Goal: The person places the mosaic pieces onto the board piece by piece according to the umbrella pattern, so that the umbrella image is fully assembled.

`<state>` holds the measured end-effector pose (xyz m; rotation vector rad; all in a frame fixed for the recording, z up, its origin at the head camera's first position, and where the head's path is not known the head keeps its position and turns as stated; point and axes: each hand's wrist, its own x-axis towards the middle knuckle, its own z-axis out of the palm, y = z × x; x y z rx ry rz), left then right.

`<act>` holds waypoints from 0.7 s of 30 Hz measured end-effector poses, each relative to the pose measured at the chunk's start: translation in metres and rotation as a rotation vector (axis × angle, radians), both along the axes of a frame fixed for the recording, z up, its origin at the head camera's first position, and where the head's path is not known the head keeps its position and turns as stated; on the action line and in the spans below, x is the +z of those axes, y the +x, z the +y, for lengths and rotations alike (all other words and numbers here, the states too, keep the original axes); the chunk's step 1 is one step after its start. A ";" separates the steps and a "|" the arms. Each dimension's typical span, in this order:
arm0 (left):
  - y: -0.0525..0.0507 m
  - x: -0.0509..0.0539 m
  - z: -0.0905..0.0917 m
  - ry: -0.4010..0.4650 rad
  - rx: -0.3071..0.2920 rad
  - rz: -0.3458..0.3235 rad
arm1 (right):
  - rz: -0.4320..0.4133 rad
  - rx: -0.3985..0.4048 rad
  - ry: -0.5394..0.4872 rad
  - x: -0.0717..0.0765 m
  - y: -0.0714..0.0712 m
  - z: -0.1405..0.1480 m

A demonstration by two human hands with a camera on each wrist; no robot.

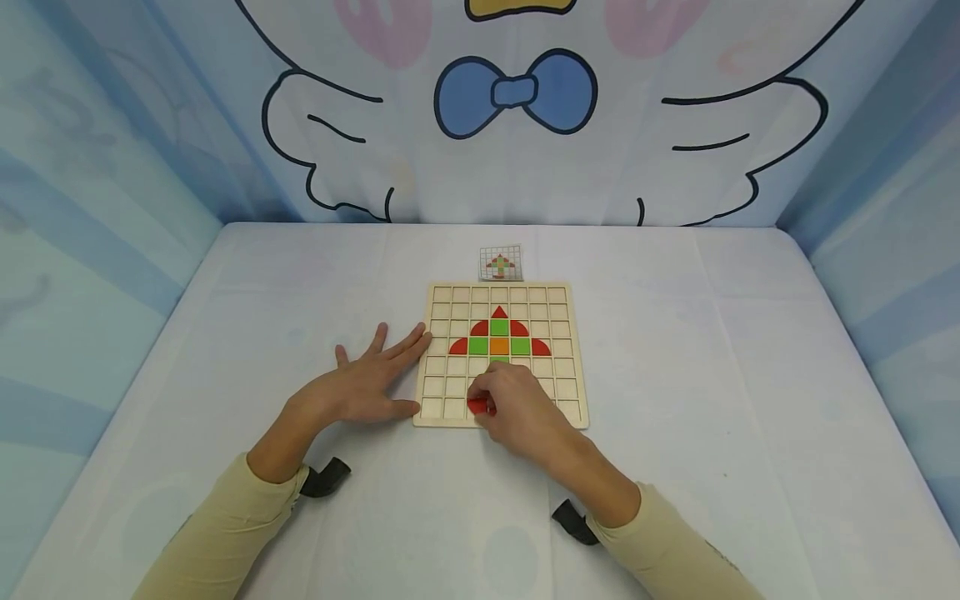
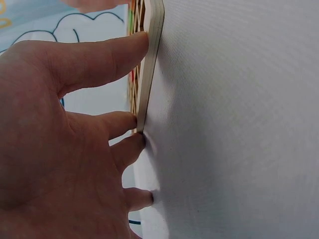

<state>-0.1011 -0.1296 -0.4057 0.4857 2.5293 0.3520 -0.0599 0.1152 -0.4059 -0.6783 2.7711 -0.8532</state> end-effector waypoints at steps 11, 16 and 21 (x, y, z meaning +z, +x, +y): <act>0.000 0.001 0.001 -0.005 0.000 -0.006 | 0.012 0.002 -0.016 -0.001 0.001 -0.004; 0.000 0.002 0.002 -0.002 -0.002 -0.009 | 0.012 -0.013 -0.010 -0.001 0.001 -0.003; 0.000 0.001 0.001 0.002 -0.004 -0.011 | 0.020 -0.017 -0.001 0.000 0.000 -0.002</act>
